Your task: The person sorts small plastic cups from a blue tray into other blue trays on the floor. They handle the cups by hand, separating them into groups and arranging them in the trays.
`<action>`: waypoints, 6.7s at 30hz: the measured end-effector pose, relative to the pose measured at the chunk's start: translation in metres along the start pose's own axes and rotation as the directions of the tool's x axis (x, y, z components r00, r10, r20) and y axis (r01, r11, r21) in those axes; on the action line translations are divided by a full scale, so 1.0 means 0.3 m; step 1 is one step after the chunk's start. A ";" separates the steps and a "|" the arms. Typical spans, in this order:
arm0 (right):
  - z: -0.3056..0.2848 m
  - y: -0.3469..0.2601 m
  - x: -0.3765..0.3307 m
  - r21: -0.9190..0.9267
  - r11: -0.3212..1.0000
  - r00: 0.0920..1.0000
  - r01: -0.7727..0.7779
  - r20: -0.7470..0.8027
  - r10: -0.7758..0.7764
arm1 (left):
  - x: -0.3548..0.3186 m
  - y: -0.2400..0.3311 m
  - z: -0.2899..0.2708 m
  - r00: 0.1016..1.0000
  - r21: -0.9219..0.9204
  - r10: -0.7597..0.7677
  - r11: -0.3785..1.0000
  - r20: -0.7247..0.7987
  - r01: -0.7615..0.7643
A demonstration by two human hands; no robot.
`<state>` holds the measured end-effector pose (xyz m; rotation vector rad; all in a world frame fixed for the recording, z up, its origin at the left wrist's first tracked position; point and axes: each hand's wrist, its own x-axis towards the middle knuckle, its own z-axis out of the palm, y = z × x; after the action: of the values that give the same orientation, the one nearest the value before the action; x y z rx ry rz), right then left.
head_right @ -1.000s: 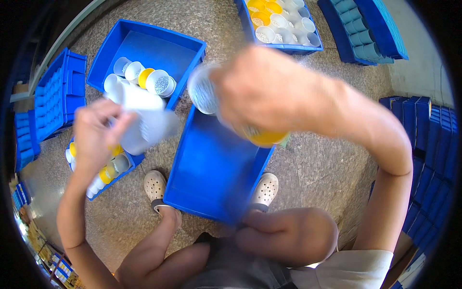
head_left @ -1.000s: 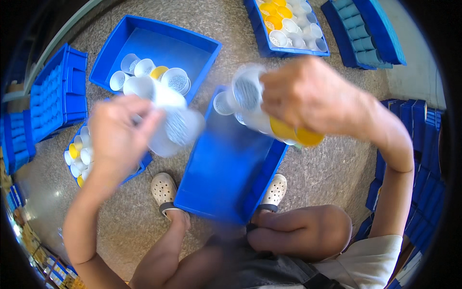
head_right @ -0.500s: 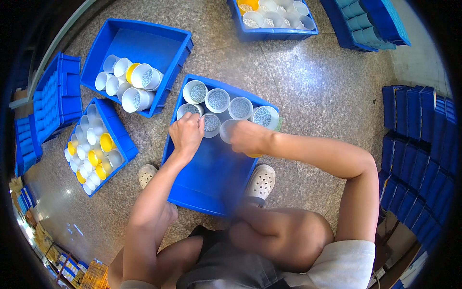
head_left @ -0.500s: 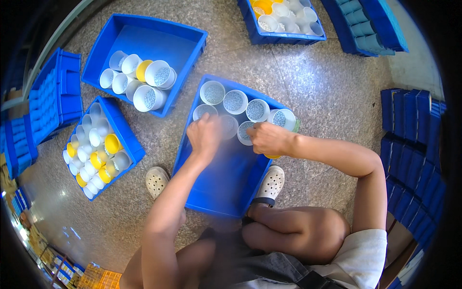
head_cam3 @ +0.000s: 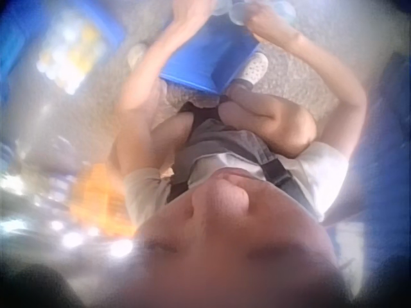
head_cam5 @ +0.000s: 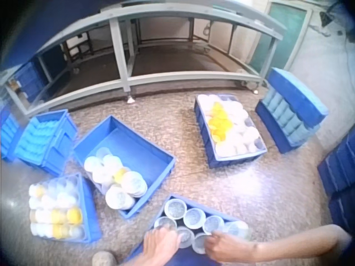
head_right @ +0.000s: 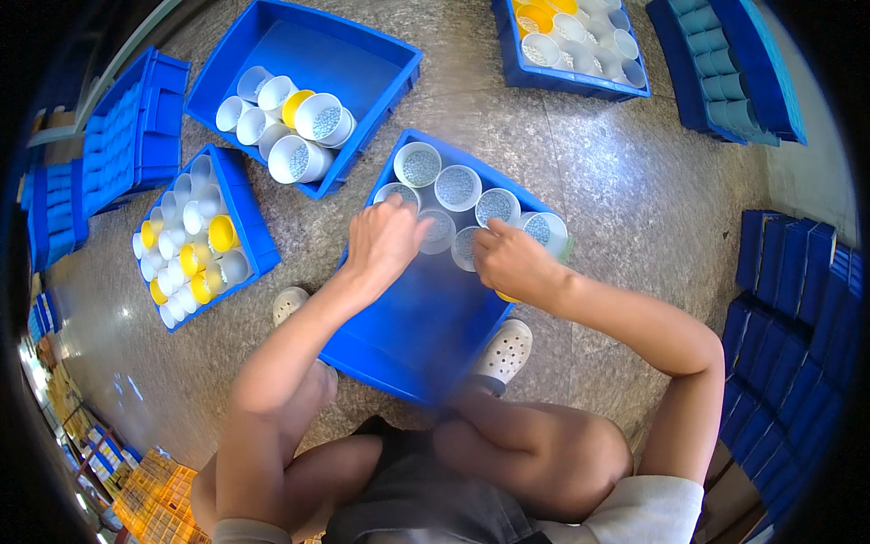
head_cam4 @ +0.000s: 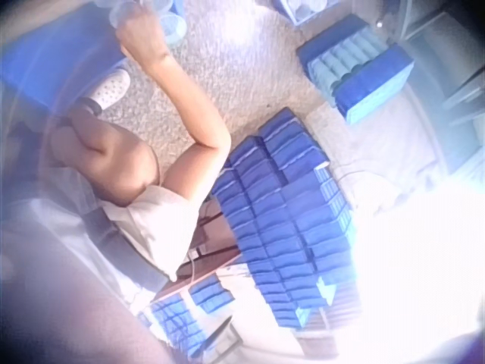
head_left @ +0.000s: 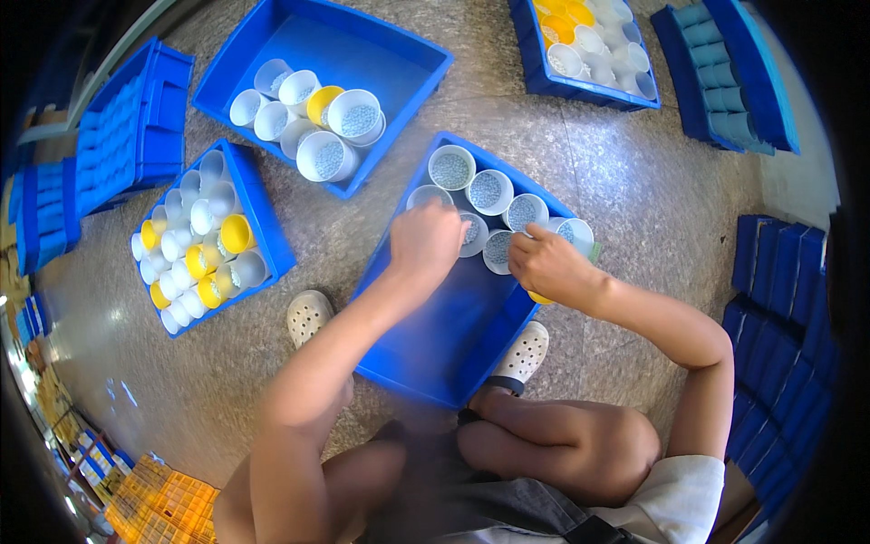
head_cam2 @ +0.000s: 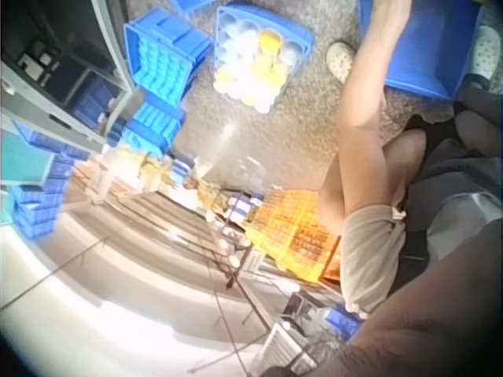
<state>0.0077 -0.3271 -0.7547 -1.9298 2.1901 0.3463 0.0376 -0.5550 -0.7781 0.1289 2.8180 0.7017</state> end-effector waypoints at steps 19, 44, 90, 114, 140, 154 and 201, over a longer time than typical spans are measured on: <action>-0.397 0.215 0.688 0.435 0.872 0.882 -0.224 -0.290 0.371 | 0.075 -0.719 -0.589 0.979 0.279 0.131 0.957 -0.158 -0.083; -0.199 0.193 1.090 0.222 0.767 0.797 -0.601 0.109 0.594 | 0.467 -1.042 -0.454 0.966 0.060 0.244 0.967 0.083 -0.249; -0.202 -0.741 0.046 0.465 0.718 0.829 -0.518 0.064 0.556 | -0.435 -0.272 -0.135 0.783 -0.345 0.554 0.820 0.284 -0.456; -0.080 -0.871 0.148 0.363 0.860 0.904 -0.359 0.365 0.223 | -0.646 -0.380 0.117 0.770 -0.140 0.361 0.930 0.527 -0.340; -0.199 -0.796 0.148 0.479 0.788 0.870 -0.388 0.474 0.140 | -0.543 -0.413 -0.135 0.781 -0.455 0.377 0.880 0.497 -0.136; -0.389 -0.666 0.222 0.275 0.885 0.886 -0.376 0.386 0.257 | -0.461 -1.195 -0.475 0.879 -0.201 -0.389 0.918 -0.276 0.343; -0.414 -0.735 0.268 0.344 0.903 0.940 -0.256 0.307 0.150 | -0.747 -1.159 -0.121 0.851 -0.098 -0.193 0.981 -0.487 0.166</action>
<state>0.2167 -0.4674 -0.6699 -1.3637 2.0918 0.1860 0.2359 -0.9092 -0.8653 -0.3792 3.2268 0.8667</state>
